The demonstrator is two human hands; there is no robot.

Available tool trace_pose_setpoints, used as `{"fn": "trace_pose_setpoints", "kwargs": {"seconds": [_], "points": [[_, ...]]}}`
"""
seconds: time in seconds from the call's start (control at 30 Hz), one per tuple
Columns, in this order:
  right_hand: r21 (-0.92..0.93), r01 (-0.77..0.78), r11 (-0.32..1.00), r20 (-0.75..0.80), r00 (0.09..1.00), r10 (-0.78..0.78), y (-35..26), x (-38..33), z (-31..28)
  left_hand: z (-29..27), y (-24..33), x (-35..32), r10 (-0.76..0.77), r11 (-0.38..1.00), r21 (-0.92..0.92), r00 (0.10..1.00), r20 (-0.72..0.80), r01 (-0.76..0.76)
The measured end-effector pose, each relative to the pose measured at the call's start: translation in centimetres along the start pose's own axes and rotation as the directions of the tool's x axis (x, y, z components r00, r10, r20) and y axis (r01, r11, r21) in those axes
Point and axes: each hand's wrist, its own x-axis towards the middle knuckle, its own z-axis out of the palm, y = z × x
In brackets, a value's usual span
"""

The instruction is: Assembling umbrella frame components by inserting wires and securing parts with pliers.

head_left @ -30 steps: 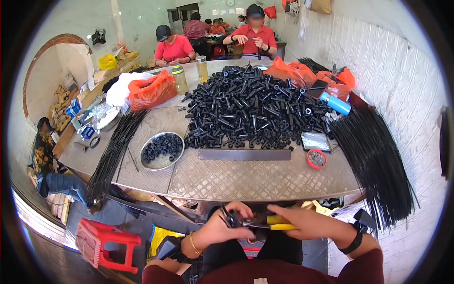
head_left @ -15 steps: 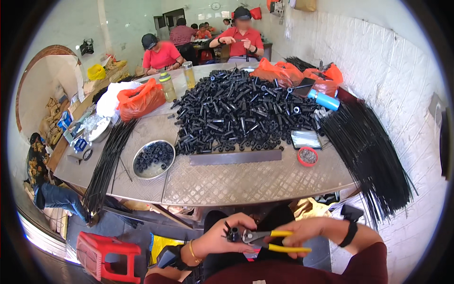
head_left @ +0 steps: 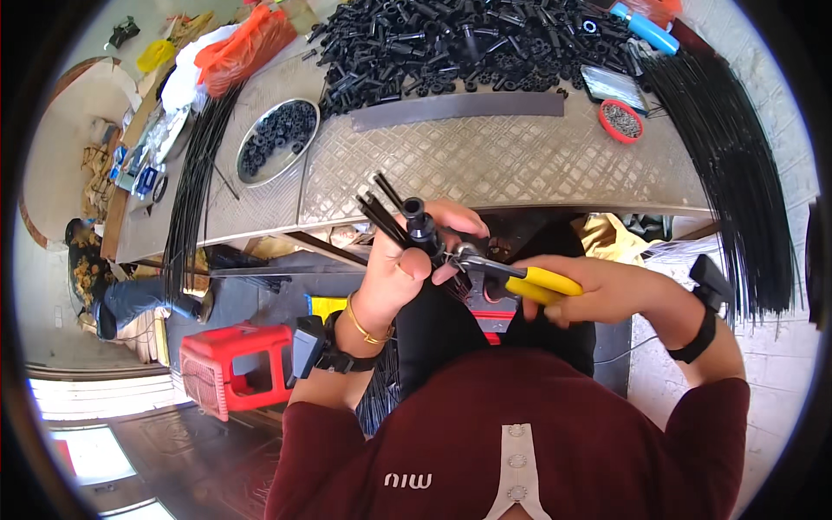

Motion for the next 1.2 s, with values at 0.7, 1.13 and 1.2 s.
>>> {"fn": "trace_pose_setpoints", "kwargs": {"seconds": [0.7,1.13,1.2], "points": [[0.582,-0.159,0.798,0.203,0.978,0.047,2.4,-0.8,0.2,0.7,-0.5,0.7,-0.120,0.989,0.097,0.991,0.064,0.114],[0.565,-0.144,0.812,0.140,0.987,0.077,1.9,-1.3,0.6,1.1,-0.6,1.0,-0.113,0.992,0.063,0.990,0.081,0.108],[0.575,-0.146,0.805,0.164,0.985,0.061,1.9,-1.3,0.5,1.1,-0.8,0.9,-0.110,0.993,0.044,0.990,0.085,0.107]]}}
